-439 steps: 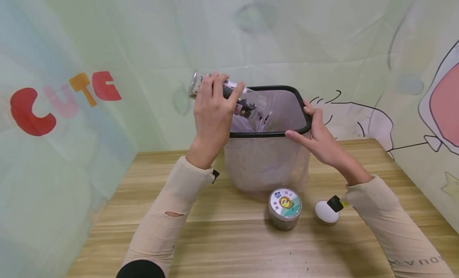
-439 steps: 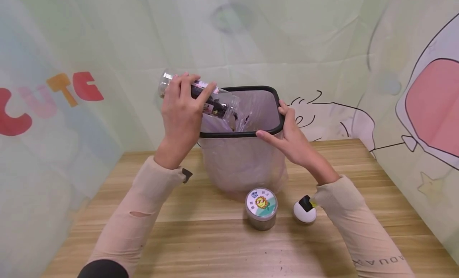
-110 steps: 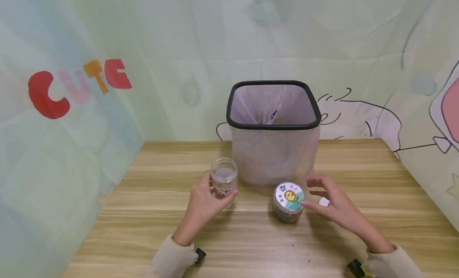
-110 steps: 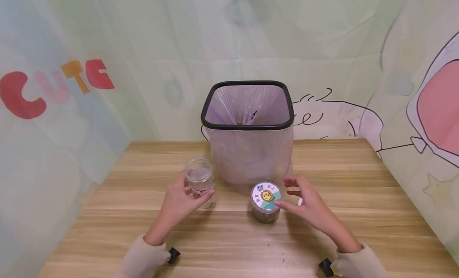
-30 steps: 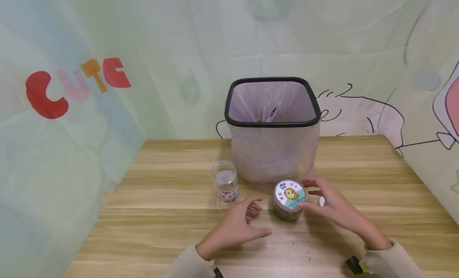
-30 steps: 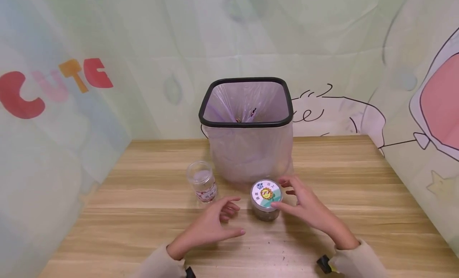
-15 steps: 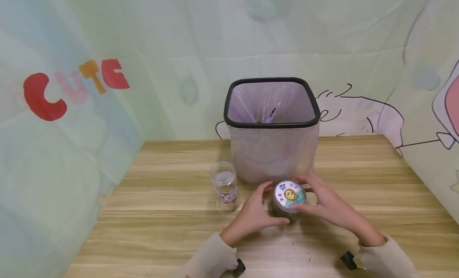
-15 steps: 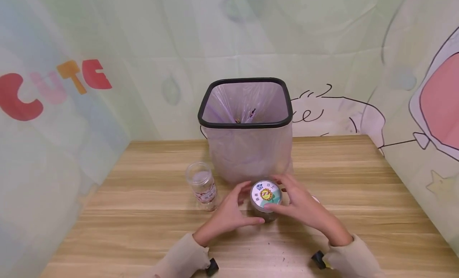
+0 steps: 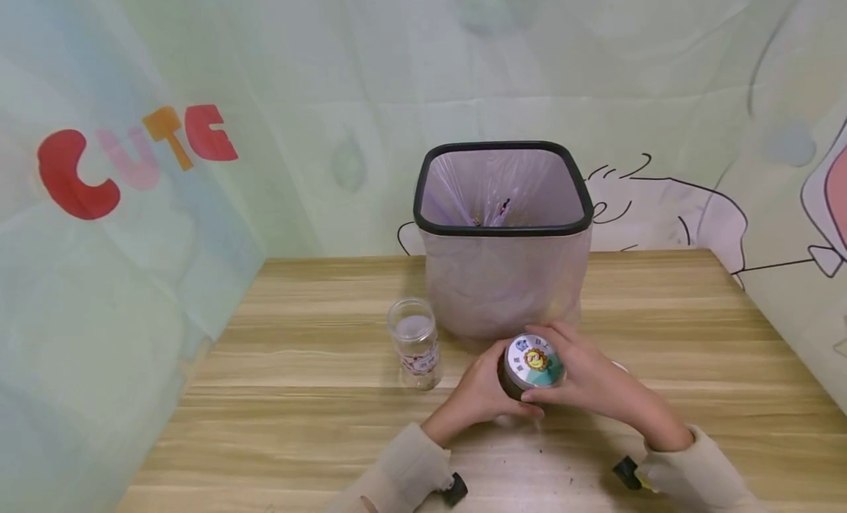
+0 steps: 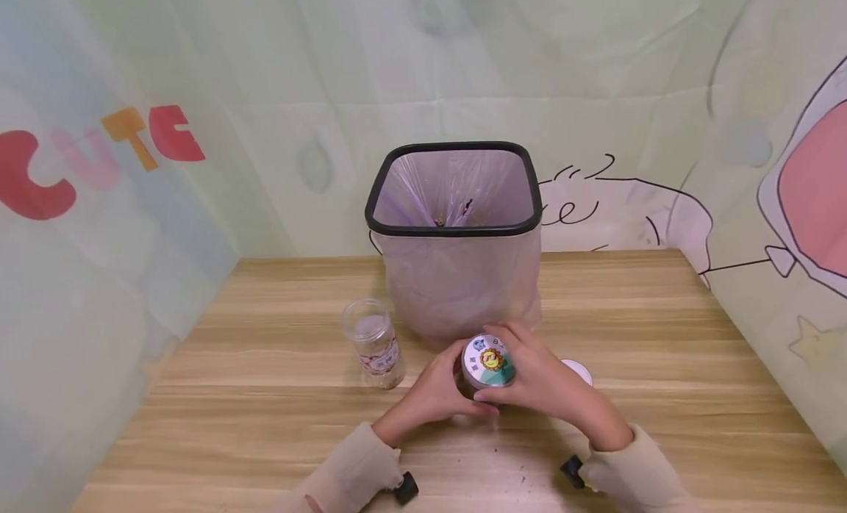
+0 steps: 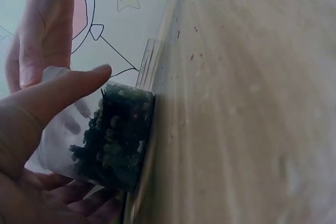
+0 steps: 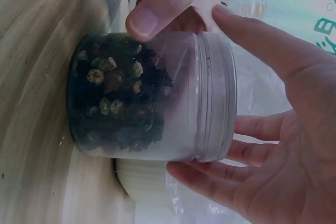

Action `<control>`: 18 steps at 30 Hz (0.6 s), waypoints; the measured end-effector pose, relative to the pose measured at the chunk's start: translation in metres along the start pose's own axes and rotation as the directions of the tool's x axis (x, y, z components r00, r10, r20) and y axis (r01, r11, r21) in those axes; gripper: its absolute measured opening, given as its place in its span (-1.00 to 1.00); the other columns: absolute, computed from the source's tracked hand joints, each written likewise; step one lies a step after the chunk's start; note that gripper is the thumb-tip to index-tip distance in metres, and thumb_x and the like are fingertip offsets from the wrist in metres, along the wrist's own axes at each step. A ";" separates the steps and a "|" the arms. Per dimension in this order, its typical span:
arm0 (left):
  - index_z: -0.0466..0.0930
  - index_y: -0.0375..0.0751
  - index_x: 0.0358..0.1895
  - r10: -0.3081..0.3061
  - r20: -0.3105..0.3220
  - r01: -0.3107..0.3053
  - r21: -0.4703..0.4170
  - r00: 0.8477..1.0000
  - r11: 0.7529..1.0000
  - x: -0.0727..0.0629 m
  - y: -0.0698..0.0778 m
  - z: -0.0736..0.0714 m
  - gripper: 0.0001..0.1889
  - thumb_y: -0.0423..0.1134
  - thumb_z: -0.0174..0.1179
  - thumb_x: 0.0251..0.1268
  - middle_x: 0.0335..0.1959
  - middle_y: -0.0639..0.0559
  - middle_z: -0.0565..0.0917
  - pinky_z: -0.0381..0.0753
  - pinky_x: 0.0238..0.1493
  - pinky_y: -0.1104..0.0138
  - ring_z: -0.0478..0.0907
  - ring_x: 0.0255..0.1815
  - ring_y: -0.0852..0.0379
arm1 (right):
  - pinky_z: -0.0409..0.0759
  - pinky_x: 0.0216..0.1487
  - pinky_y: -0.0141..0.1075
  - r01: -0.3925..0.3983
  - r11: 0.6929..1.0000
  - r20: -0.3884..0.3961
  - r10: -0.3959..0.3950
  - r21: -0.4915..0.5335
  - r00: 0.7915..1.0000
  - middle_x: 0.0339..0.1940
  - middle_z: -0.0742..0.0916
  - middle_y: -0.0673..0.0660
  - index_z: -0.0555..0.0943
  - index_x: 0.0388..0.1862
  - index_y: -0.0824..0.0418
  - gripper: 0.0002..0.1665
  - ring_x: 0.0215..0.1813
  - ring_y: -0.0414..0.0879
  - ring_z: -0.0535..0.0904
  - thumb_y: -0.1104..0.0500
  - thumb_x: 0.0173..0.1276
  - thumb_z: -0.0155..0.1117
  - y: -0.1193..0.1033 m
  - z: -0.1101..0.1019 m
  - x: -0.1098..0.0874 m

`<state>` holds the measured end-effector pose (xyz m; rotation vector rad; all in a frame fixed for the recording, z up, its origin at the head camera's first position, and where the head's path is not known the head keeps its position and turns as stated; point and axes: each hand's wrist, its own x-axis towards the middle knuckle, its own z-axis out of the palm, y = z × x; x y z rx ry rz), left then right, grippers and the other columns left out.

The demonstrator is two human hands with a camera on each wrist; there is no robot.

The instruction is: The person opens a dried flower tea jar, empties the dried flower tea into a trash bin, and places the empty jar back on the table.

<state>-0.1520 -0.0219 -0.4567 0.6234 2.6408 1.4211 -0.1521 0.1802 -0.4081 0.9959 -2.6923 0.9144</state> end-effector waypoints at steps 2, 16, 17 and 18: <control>0.36 -0.12 0.38 -0.002 0.001 0.002 0.006 1.000 1.000 0.000 0.000 0.000 0.03 -0.02 0.70 -0.30 0.20 0.03 0.56 0.47 0.24 0.25 0.49 0.19 0.17 | 0.63 0.01 -0.03 0.025 0.999 -0.005 -0.026 -0.023 1.000 0.19 0.52 0.19 0.44 0.30 0.37 0.07 0.06 0.01 0.56 -0.14 -0.08 0.69 0.000 0.002 0.001; 0.38 -0.07 0.35 -0.009 -0.016 0.009 -0.030 1.000 1.000 -0.002 0.004 -0.002 0.00 0.02 0.69 -0.30 0.15 0.11 0.58 0.49 0.21 0.28 0.50 0.13 0.23 | 0.65 -0.08 -0.09 0.053 0.998 -0.038 -0.054 -0.015 0.998 0.08 0.59 0.21 0.52 0.22 0.38 -0.04 -0.03 0.00 0.59 -0.04 -0.09 0.71 -0.004 0.000 0.006; 0.38 -0.06 0.35 -0.004 -0.020 0.004 -0.034 1.000 0.999 -0.002 0.004 -0.002 0.01 0.04 0.69 -0.31 0.14 0.13 0.58 0.49 0.20 0.29 0.50 0.13 0.24 | 0.65 -0.09 -0.10 0.054 0.998 -0.043 -0.054 -0.011 0.998 0.07 0.60 0.20 0.53 0.21 0.38 -0.05 -0.03 0.00 0.59 -0.05 -0.09 0.71 -0.004 -0.001 0.007; 0.38 -0.05 0.35 -0.001 -0.023 0.000 -0.037 1.000 0.999 -0.002 0.005 -0.003 0.02 0.05 0.69 -0.32 0.14 0.15 0.58 0.49 0.19 0.30 0.50 0.12 0.26 | 0.65 -0.09 -0.10 0.055 0.998 -0.049 -0.055 -0.009 0.997 0.06 0.61 0.20 0.54 0.21 0.37 -0.05 -0.03 0.00 0.59 -0.07 -0.09 0.71 -0.004 -0.002 0.007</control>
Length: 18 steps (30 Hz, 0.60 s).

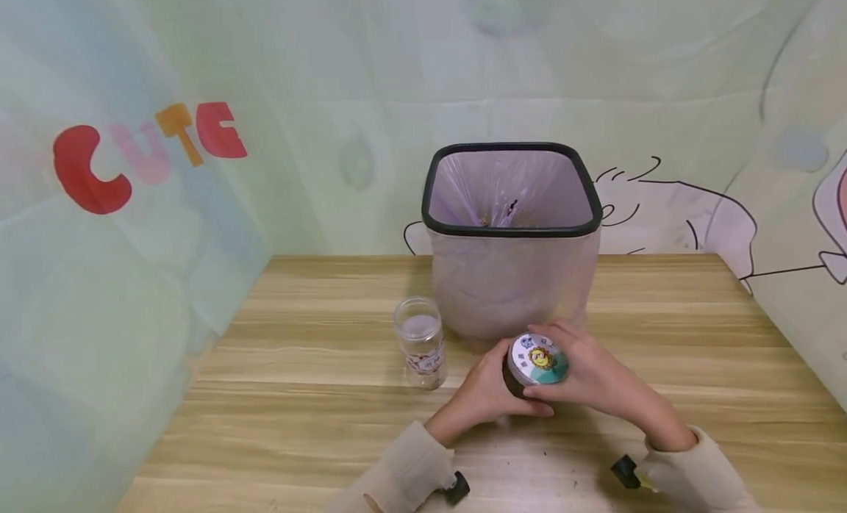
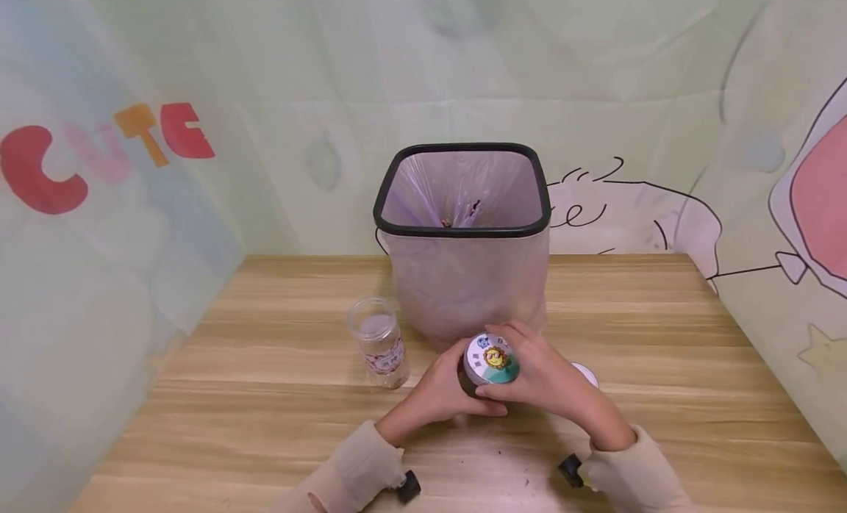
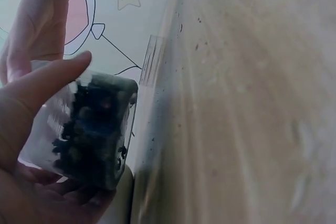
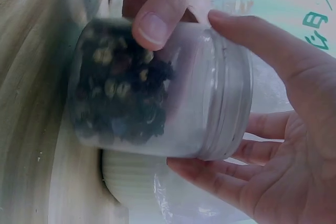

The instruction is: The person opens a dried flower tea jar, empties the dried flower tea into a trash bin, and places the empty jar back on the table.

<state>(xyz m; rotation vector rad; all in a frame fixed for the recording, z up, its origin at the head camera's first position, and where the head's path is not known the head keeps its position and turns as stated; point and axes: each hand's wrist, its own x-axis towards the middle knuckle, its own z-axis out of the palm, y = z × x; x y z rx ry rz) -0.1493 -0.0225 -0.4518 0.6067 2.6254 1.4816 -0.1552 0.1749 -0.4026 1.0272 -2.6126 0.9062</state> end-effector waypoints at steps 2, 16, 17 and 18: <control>0.38 -0.03 0.35 0.011 -0.001 -0.011 -0.004 1.000 1.000 0.000 0.001 0.000 0.03 0.08 0.69 -0.34 0.12 0.18 0.58 0.49 0.18 0.31 0.50 0.11 0.29 | 0.65 -0.09 -0.09 0.000 1.000 -0.012 0.000 0.000 1.000 0.06 0.62 0.20 0.55 0.20 0.35 -0.06 -0.03 0.01 0.59 -0.09 -0.10 0.71 0.000 -0.002 0.000; 0.48 0.12 0.26 0.088 -0.004 -0.088 0.009 0.996 0.996 0.000 0.016 -0.019 -0.09 0.11 0.68 -0.34 0.05 0.31 0.60 0.50 0.15 0.32 0.51 0.08 0.33 | 0.64 -0.11 -0.21 0.016 1.000 -0.027 -0.016 0.026 1.000 0.04 0.63 0.00 0.63 0.20 0.17 -0.16 -0.05 -0.19 0.57 -0.18 -0.02 0.64 -0.013 -0.021 0.002; 0.49 0.13 0.25 0.095 -0.004 -0.095 0.009 0.995 0.995 -0.001 0.017 -0.021 -0.10 0.10 0.69 -0.35 0.03 0.33 0.60 0.51 0.14 0.33 0.51 0.07 0.34 | 0.64 -0.10 -0.21 0.011 1.000 -0.013 -0.010 0.029 1.000 0.06 0.63 0.00 0.63 0.22 0.15 -0.16 -0.04 -0.19 0.57 -0.20 -0.01 0.63 -0.015 -0.023 0.003; 0.50 0.14 0.23 0.105 -0.007 -0.105 0.011 0.994 0.994 -0.001 0.019 -0.022 -0.11 0.10 0.69 -0.36 0.02 0.33 0.61 0.51 0.13 0.34 0.52 0.06 0.35 | 0.63 -0.09 -0.20 0.001 0.999 0.004 -0.001 0.034 1.000 0.08 0.63 0.01 0.62 0.23 0.13 -0.16 -0.02 -0.18 0.57 -0.21 0.00 0.62 -0.016 -0.025 0.004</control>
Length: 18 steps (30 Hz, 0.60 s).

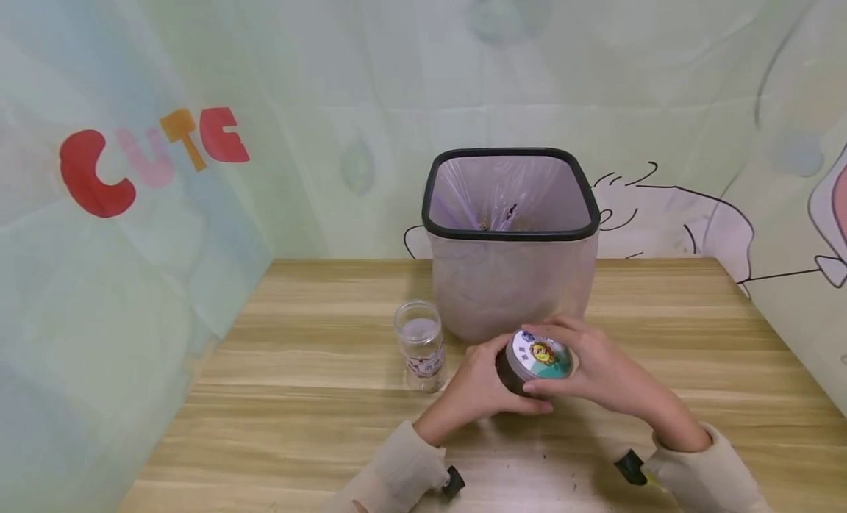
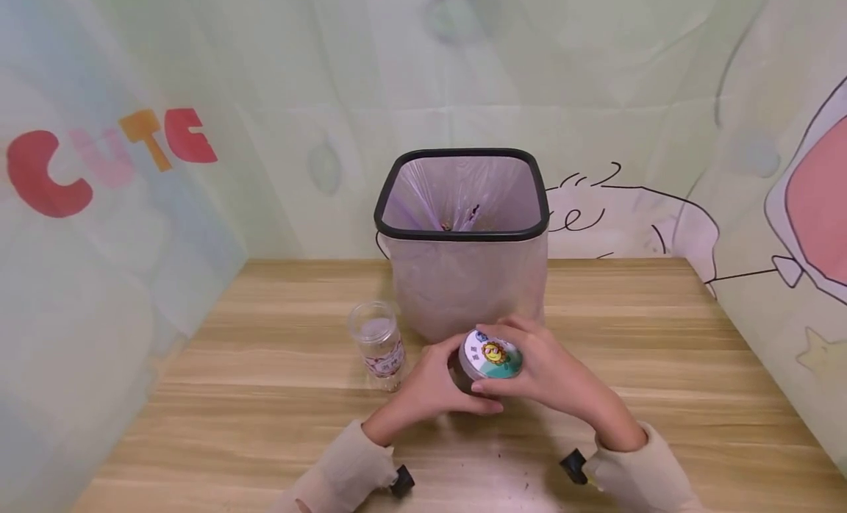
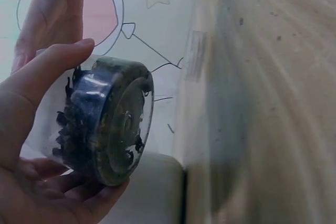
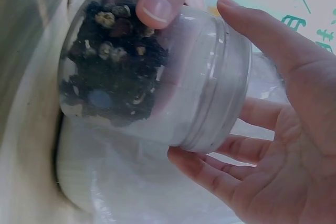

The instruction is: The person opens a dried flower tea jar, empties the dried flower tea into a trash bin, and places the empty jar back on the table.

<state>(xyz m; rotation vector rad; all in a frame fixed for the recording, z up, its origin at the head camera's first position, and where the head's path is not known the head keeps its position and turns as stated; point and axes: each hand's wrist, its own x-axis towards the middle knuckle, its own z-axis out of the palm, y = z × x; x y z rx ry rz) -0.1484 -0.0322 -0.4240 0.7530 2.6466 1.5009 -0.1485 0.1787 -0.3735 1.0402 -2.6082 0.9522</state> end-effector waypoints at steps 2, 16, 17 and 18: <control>0.52 0.13 0.22 0.019 -0.004 -0.019 0.004 1.000 1.000 0.000 0.003 -0.003 -0.12 0.10 0.69 -0.36 0.00 0.33 0.62 0.51 0.11 0.36 0.53 0.04 0.36 | 0.63 -0.05 -0.14 -0.018 1.000 0.031 0.017 0.003 0.999 0.13 0.62 0.07 0.61 0.26 0.10 -0.15 0.03 -0.11 0.58 -0.24 0.03 0.59 -0.003 -0.004 0.001; 0.55 0.11 0.22 0.110 -0.050 -0.104 0.112 0.993 0.988 0.000 0.022 -0.026 -0.11 0.12 0.69 -0.40 -0.07 0.25 0.68 0.56 -0.07 0.45 0.57 -0.07 0.36 | 0.62 0.01 -0.04 0.058 0.998 0.088 -0.058 -0.006 0.994 0.18 0.58 0.06 0.56 0.35 0.00 -0.16 0.09 -0.03 0.55 -0.18 0.08 0.58 -0.018 -0.022 0.013; 0.55 0.11 0.23 0.111 -0.047 -0.105 0.110 0.993 0.988 0.000 0.023 -0.028 -0.10 0.12 0.69 -0.39 -0.07 0.25 0.68 0.56 -0.08 0.45 0.57 -0.07 0.36 | 0.62 0.01 -0.04 0.066 0.998 0.090 -0.065 -0.008 0.994 0.18 0.58 0.06 0.56 0.35 0.00 -0.16 0.09 -0.04 0.55 -0.18 0.08 0.58 -0.019 -0.024 0.014; 0.54 0.11 0.24 0.112 -0.044 -0.106 0.111 0.993 0.988 0.000 0.024 -0.030 -0.10 0.13 0.69 -0.39 -0.06 0.25 0.68 0.56 -0.08 0.46 0.57 -0.07 0.36 | 0.62 0.01 -0.04 0.074 0.997 0.092 -0.072 -0.011 0.993 0.19 0.58 0.06 0.56 0.35 0.00 -0.16 0.10 -0.04 0.55 -0.17 0.08 0.58 -0.019 -0.025 0.015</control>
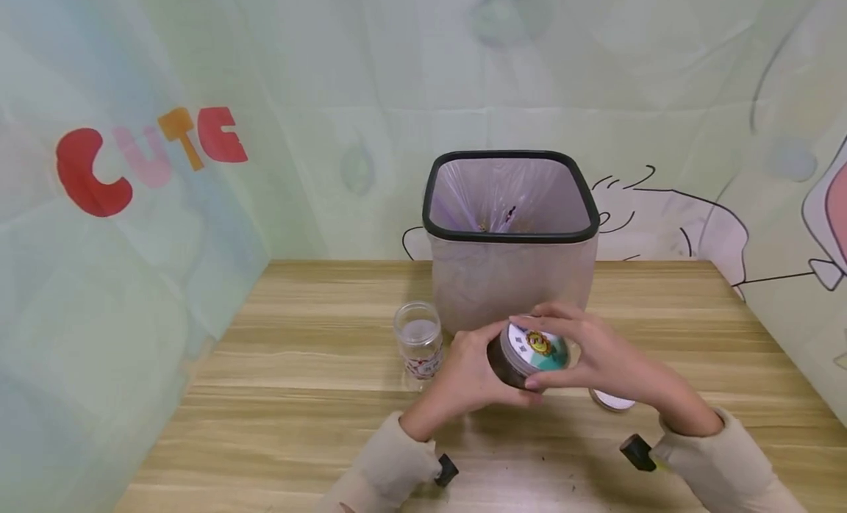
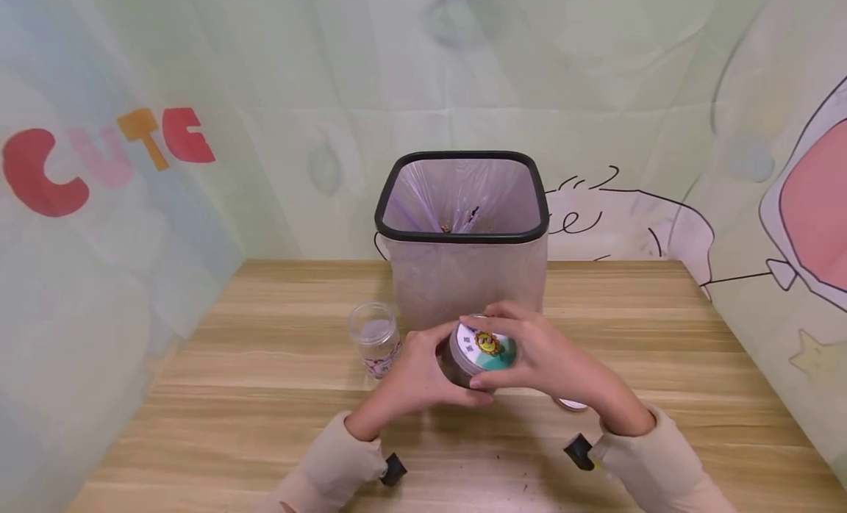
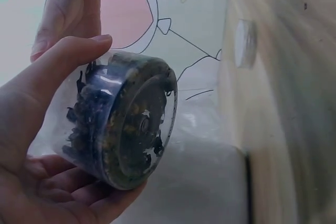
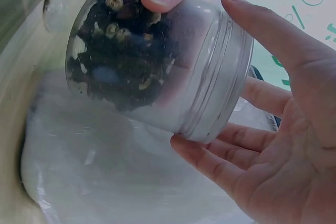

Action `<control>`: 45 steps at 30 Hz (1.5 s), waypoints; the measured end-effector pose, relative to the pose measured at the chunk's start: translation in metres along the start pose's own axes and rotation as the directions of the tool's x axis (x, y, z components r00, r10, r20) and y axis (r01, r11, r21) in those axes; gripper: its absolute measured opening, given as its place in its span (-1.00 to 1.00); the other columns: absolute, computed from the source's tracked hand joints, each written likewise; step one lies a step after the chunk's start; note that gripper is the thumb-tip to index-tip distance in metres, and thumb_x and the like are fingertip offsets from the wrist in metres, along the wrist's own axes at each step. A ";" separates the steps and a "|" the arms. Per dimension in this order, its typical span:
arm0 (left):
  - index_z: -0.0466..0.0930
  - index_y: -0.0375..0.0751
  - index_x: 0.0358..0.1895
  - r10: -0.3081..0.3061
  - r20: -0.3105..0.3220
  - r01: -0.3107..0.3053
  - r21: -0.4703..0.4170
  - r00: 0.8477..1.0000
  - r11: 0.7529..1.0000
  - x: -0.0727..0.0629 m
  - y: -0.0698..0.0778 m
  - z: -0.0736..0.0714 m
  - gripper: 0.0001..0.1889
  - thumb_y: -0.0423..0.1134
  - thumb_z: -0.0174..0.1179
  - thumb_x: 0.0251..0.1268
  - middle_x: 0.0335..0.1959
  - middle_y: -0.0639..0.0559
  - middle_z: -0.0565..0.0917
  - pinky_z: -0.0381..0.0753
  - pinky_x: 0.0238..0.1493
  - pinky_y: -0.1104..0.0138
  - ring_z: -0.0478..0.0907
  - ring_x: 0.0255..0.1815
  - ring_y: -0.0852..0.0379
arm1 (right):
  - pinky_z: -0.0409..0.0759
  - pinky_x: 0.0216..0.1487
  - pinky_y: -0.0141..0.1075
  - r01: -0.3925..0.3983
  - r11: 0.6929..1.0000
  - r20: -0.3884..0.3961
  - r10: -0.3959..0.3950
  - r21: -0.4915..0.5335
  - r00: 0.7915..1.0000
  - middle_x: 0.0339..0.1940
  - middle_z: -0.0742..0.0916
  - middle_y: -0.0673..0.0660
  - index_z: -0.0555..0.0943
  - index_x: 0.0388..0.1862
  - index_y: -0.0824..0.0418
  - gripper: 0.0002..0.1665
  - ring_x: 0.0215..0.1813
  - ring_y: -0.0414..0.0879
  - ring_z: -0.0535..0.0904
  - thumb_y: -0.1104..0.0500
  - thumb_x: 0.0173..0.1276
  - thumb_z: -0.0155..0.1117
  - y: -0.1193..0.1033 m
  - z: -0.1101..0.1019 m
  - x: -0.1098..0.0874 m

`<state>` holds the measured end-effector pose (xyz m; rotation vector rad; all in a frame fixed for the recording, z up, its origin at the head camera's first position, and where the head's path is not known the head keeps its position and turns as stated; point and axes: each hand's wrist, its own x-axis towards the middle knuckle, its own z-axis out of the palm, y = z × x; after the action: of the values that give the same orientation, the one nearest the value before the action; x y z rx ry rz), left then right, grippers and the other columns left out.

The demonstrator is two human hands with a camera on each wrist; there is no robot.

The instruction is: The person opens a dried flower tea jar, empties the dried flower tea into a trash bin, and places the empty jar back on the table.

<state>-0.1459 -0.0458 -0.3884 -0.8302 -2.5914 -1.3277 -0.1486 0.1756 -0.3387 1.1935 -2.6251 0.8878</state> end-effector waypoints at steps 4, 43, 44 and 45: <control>0.54 0.11 0.24 0.009 -0.007 -0.009 0.020 1.000 1.000 0.002 0.005 -0.007 -0.08 0.17 0.68 -0.41 -0.08 0.26 0.68 0.57 -0.10 0.47 0.57 -0.09 0.36 | 0.61 0.02 -0.01 0.026 1.000 0.011 -0.026 -0.001 1.000 0.20 0.57 0.05 0.54 0.37 -0.02 -0.15 0.12 -0.04 0.54 -0.16 0.08 0.58 -0.001 -0.007 0.003; 0.58 0.00 0.19 0.103 0.232 -0.093 -0.054 0.967 0.994 0.020 0.029 -0.068 -0.19 0.10 0.65 -0.28 -0.06 0.31 0.65 0.61 -0.04 0.43 0.59 -0.06 0.36 | 0.54 0.18 -0.25 0.277 0.934 0.129 -0.310 0.225 0.942 0.30 0.49 -0.03 0.38 0.45 0.12 0.00 0.26 -0.12 0.45 0.09 0.05 0.66 -0.007 -0.051 0.033; 0.58 -0.01 0.20 0.106 0.242 -0.095 -0.055 0.964 0.994 0.021 0.030 -0.069 -0.19 0.10 0.65 -0.28 -0.06 0.31 0.65 0.61 -0.03 0.43 0.59 -0.06 0.36 | 0.53 0.19 -0.25 0.290 0.929 0.134 -0.325 0.231 0.936 0.30 0.50 -0.03 0.40 0.44 0.13 -0.02 0.26 -0.11 0.45 0.09 0.04 0.66 -0.007 -0.052 0.035; 0.58 -0.01 0.20 0.108 0.250 -0.097 -0.054 0.962 0.994 0.022 0.030 -0.070 -0.18 0.09 0.65 -0.28 -0.06 0.31 0.65 0.61 -0.03 0.43 0.59 -0.06 0.36 | 0.53 0.19 -0.25 0.297 0.925 0.141 -0.335 0.238 0.932 0.29 0.51 -0.03 0.41 0.42 0.14 -0.03 0.26 -0.11 0.45 0.07 0.04 0.66 -0.007 -0.053 0.036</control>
<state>-0.1589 -0.0770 -0.3166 -1.1970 -2.6688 -1.3291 -0.1744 0.1783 -0.2793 1.7703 -2.4018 1.0580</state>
